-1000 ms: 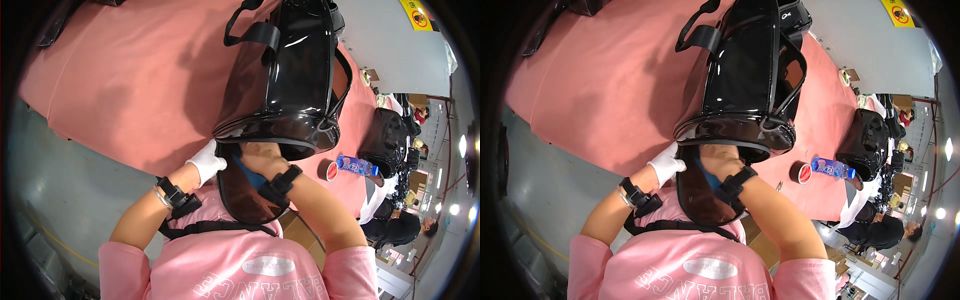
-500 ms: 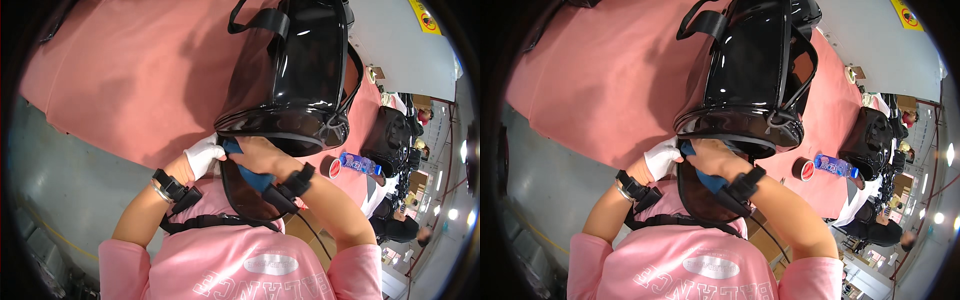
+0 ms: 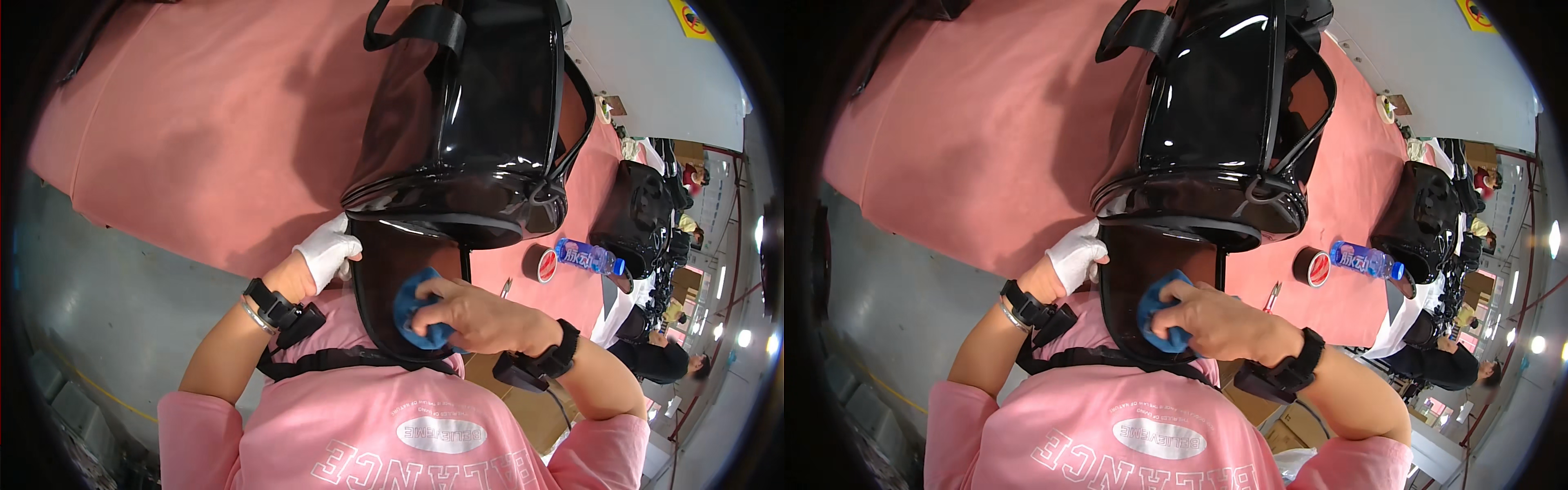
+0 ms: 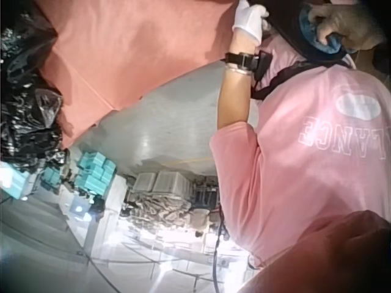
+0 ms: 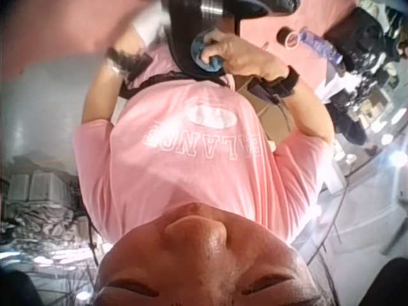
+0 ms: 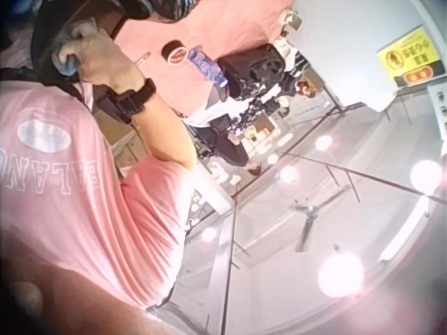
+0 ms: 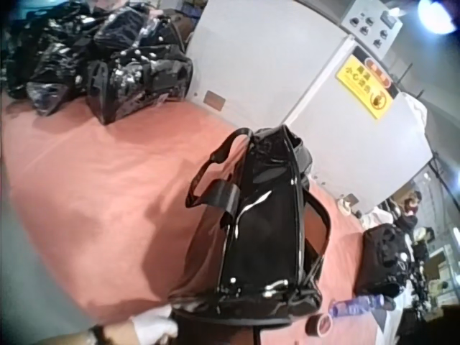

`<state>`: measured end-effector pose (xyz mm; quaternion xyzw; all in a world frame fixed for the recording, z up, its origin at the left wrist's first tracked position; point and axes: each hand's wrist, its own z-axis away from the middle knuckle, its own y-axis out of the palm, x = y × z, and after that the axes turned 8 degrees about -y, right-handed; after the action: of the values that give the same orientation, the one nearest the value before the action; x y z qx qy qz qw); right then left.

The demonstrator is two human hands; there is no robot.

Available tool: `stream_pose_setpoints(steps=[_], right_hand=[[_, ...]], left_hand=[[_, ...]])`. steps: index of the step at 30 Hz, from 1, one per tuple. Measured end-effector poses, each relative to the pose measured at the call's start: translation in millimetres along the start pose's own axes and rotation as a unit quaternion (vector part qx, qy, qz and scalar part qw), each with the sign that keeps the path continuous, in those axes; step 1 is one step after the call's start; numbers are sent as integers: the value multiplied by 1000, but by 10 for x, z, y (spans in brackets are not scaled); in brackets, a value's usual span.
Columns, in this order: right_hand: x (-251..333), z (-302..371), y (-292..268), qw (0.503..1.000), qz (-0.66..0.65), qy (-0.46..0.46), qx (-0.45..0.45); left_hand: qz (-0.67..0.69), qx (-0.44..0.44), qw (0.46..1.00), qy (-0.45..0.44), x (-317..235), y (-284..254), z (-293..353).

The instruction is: The person wipes the interior and exterior of a black glossy bag using a blue cloth. They repeatedly open the bag, wipe the inside lining, and wipe the outside surface, handling the bag one at a time on a pink-covered table.

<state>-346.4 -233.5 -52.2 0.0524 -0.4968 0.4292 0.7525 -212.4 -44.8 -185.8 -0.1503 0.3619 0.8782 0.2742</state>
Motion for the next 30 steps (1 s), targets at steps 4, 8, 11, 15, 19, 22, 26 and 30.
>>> stream_pose_setpoints(steps=[4,8,11,15,19,22,26,30], right_hand=[[103,151,-153,921,356,109,115],[133,-108,-315,916,382,120,-2],[26,-527,-179,912,375,7,-165],[-6,-383,-65,951,292,99,32],[-54,-6,-174,923,328,199,-20],[100,28,-82,944,254,212,-8],[447,-53,-54,994,65,20,-85],[491,43,-85,996,47,-52,-49]], left_hand=[[-2,9,1000,-3,-24,21,20],[4,33,999,-14,41,-53,-31],[124,74,988,50,0,65,-26],[39,34,998,39,125,-24,-113],[21,34,999,0,86,-59,-110],[117,61,991,-22,-37,67,16],[143,74,987,-8,-53,103,13],[101,35,994,-4,-10,82,-65]])
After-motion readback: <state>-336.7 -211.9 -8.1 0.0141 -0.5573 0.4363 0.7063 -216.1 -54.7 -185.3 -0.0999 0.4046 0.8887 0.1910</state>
